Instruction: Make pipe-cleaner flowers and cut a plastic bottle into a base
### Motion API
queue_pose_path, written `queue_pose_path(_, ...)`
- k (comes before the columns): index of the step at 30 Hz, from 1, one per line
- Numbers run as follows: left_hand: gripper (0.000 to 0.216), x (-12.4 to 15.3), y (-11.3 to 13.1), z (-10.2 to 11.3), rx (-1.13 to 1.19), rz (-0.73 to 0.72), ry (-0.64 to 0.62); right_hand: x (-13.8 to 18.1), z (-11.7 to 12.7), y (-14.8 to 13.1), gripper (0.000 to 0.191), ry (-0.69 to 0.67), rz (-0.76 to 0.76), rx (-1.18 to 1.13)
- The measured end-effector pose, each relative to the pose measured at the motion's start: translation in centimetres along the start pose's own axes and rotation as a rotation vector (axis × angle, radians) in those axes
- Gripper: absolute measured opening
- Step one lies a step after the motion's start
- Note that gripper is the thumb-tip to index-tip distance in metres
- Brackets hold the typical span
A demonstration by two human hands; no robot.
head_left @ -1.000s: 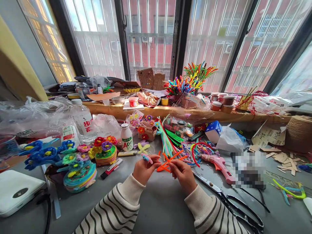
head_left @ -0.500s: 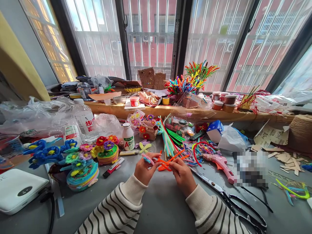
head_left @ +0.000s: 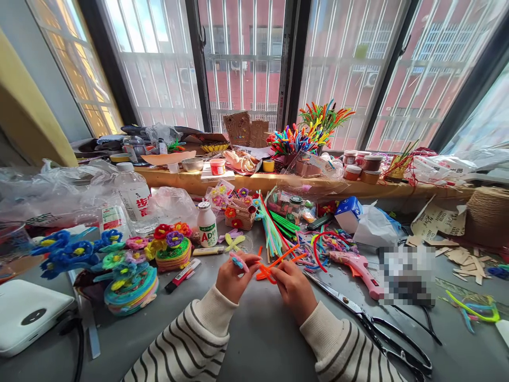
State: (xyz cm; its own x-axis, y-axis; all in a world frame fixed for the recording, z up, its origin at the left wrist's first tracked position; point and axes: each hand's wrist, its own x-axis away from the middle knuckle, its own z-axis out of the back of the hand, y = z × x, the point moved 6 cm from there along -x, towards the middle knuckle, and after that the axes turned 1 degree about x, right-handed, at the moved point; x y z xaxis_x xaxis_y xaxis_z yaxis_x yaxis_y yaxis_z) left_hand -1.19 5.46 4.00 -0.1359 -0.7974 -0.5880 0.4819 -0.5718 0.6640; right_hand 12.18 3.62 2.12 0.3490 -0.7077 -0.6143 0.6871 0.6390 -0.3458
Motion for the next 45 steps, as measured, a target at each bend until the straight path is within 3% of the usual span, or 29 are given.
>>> queue_pose_path(6,0.01,-0.2,-0.9,-0.1,0.12,0.098,-0.006,0.1,0.4,-0.2,0.023,0.037,0.015,0.102)
queue_pose_path(10,0.012,0.0,-1.9,-0.5,0.32,0.274,-0.003,0.1,0.2,-0.4,0.033,0.054,0.014,0.157)
queue_pose_path(14,0.014,0.2,-2.4,-0.9,0.479,0.422,-0.025,0.2,-0.1,-0.4,0.022,0.07,0.015,0.239)
queue_pose_path(18,0.02,0.3,-2.6,-1.1,0.577,0.52,-0.021,0.2,-0.2,-0.4,0.027,0.078,0.034,0.284)
queue_pose_path(28,0.014,0.4,-3.0,-1.1,0.559,0.509,0.011,0.1,-0.5,-0.8,0.029,0.067,0.04,0.338)
queue_pose_path(32,0.007,0.2,-2.5,-0.4,0.304,0.338,0.044,0.1,-0.7,-0.8,0.025,0.056,0.044,0.351)
queue_pose_path(36,0.013,0.1,0.2,0.1,-0.203,-0.11,0.042,0.2,-1.0,-0.4,0.023,0.04,0.04,0.382)
queue_pose_path(40,0.028,0.9,2.8,-1.7,-0.434,-0.491,-0.115,0.3,-1.4,-0.3,0.023,0.033,0.047,0.383)
queue_pose_path(42,0.027,1.3,3.1,-2.6,-0.481,-0.536,-0.179,0.3,-1.4,-0.4,0.025,0.029,0.053,0.385)
queue_pose_path(45,0.029,1.4,2.4,-3.3,-0.512,-0.484,-0.222,0.2,-1.4,-0.7,0.027,0.009,0.065,0.35)
